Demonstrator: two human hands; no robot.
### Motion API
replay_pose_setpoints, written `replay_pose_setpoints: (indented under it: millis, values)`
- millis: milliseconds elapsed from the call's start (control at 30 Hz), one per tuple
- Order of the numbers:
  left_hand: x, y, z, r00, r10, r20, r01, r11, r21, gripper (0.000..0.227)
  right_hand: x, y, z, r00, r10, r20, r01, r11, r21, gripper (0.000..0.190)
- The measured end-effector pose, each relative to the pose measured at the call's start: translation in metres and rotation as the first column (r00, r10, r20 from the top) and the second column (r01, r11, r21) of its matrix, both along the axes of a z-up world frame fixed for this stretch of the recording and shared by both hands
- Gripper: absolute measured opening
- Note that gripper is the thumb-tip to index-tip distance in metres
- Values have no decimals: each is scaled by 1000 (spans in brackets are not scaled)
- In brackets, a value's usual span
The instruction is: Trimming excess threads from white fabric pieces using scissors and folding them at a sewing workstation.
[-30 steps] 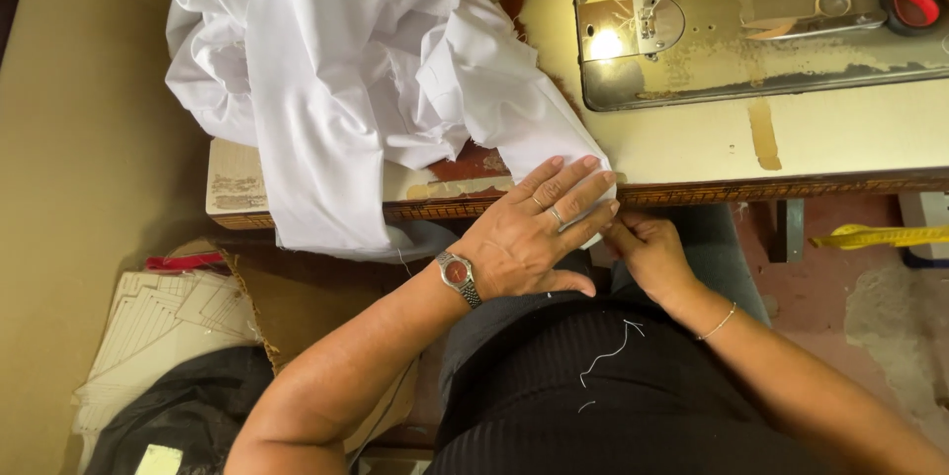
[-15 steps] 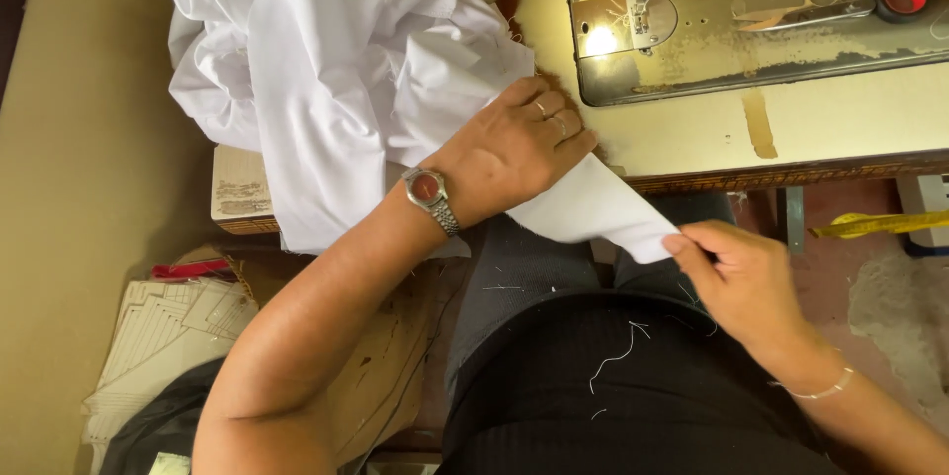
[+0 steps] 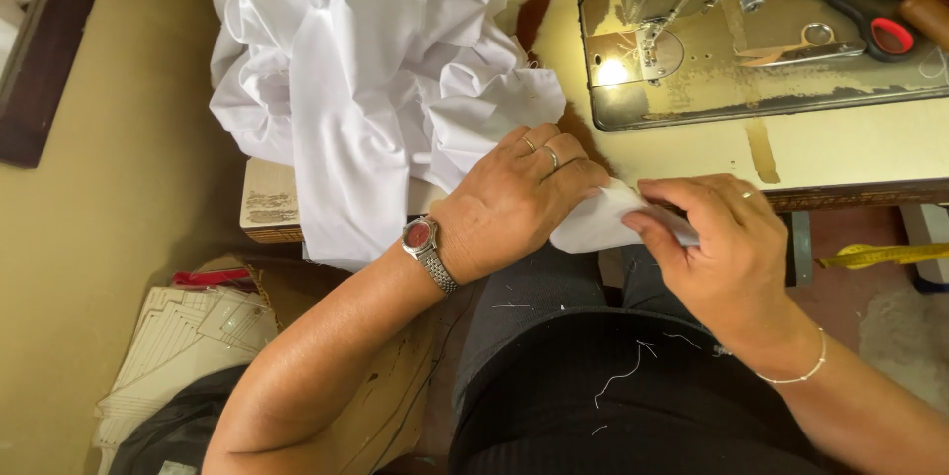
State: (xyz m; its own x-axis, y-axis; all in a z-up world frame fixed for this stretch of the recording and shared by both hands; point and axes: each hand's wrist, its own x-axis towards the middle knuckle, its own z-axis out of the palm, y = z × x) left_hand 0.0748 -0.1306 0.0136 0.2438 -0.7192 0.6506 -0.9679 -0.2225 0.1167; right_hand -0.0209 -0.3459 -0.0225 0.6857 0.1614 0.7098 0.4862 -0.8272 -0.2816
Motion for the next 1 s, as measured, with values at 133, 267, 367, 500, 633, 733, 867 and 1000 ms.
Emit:
replay_pose_setpoints:
  millis: [133, 267, 367, 500, 633, 733, 867, 1000]
  values:
    - [-5, 8, 6, 998, -32, -56, 30, 999, -36, 10, 1, 7, -3, 997, 38, 69, -42, 998, 55, 15]
    - [-6, 11, 13, 988, -94, -125, 87, 994, -58, 12, 1, 5, -5, 995, -5, 96, 9, 999, -44, 7]
    - [-7, 9, 14, 990, -84, -113, 75, 994, -79, 21, 4, 0, -3, 990, -10, 143, 30, 990, -136, 10]
    - [-6, 9, 7, 998, -24, -50, 20, 997, -72, 32, 7, -17, 5, 966, 93, 243, -1, 935, -355, 25]
    - [-6, 7, -1, 999, 14, -30, -16, 998, -69, 24, 9, -32, -2, 958, 125, 257, -15, 921, -389, 31]
    - [-7, 5, 0, 1000, 29, 6, -28, 997, -71, 13, 11, -33, -1, 959, 132, 250, -30, 926, -375, 35]
    - [-15, 3, 11, 1000, 25, -2, -25, 996, -84, 6, 11, -22, 12, 955, 150, 256, -46, 928, -371, 18]
    - [-29, -3, 18, 998, 68, 7, -68, 998, 10, 12, 12, -6, 29, 955, 180, 234, -112, 954, -278, 9]
